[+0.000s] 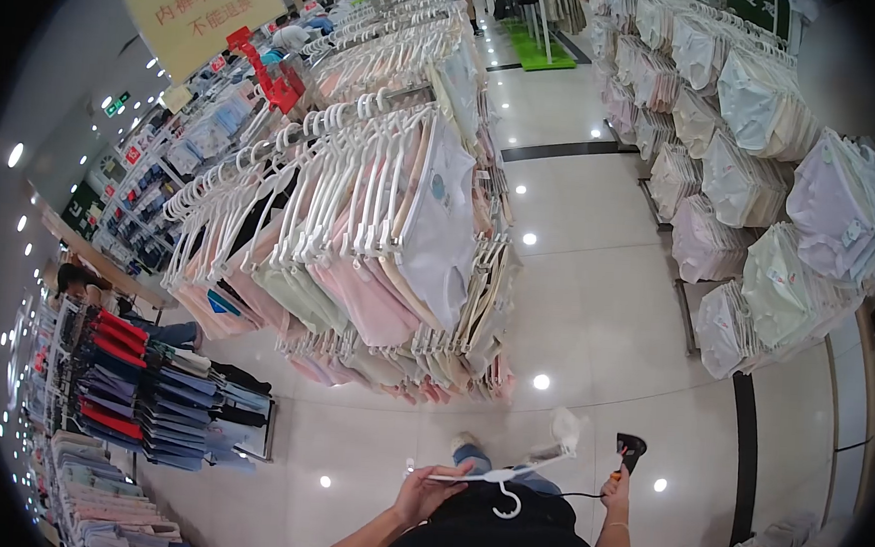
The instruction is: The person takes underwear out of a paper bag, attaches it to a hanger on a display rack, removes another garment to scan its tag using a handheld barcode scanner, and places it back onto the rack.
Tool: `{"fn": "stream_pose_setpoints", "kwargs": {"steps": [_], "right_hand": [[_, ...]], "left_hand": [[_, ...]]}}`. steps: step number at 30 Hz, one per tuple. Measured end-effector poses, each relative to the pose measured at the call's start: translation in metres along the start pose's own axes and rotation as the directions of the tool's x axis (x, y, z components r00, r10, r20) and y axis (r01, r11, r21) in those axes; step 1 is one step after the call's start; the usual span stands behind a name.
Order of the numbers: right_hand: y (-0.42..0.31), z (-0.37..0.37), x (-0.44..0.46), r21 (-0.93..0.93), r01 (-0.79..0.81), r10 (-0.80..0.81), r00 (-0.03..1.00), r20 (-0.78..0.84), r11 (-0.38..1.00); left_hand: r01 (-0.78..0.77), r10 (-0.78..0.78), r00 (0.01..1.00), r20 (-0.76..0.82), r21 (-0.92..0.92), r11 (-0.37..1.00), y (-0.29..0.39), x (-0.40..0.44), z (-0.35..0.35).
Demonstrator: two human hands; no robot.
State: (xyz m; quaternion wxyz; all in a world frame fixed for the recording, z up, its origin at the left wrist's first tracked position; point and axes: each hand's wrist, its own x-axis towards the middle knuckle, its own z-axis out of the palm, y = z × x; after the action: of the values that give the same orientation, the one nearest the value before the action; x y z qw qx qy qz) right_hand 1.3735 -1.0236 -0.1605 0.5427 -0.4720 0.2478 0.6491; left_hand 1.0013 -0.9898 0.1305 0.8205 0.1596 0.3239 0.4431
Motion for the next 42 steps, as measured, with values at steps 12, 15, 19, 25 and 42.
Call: {"fn": "stream_pose_setpoints", "kwargs": {"steps": [12, 15, 19, 25, 42], "right_hand": [[-0.055, 0.162, -0.194, -0.125, 0.794, -0.598, 0.541, 0.591, 0.595], [-0.047, 0.208, -0.216, 0.003, 0.953, -0.765, 0.241, 0.598, 0.302], [-0.040, 0.235, -0.229, 0.251, 0.919, -0.690, 0.030, 0.724, 0.304], [-0.065, 0.298, -0.282, 0.296, 0.919, -0.563, -0.106, 0.820, 0.259], [0.034, 0.367, -0.331, -0.159, 0.987, -0.172, 0.153, 0.973, -0.020]], "left_hand": [[-0.050, 0.048, 0.999, -0.016, -0.413, 0.910, 0.053, 0.018, 0.011], [-0.098, 0.099, 0.995, -0.025, -0.513, 0.853, 0.062, 0.015, 0.015], [-0.126, 0.219, 0.973, 0.068, -0.641, 0.757, 0.072, 0.005, 0.023], [-0.211, 0.424, 0.900, 0.103, -0.747, 0.630, 0.077, -0.016, 0.042], [0.099, 0.366, 0.878, 0.309, -0.865, 0.492, 0.116, -0.052, 0.024]]}}
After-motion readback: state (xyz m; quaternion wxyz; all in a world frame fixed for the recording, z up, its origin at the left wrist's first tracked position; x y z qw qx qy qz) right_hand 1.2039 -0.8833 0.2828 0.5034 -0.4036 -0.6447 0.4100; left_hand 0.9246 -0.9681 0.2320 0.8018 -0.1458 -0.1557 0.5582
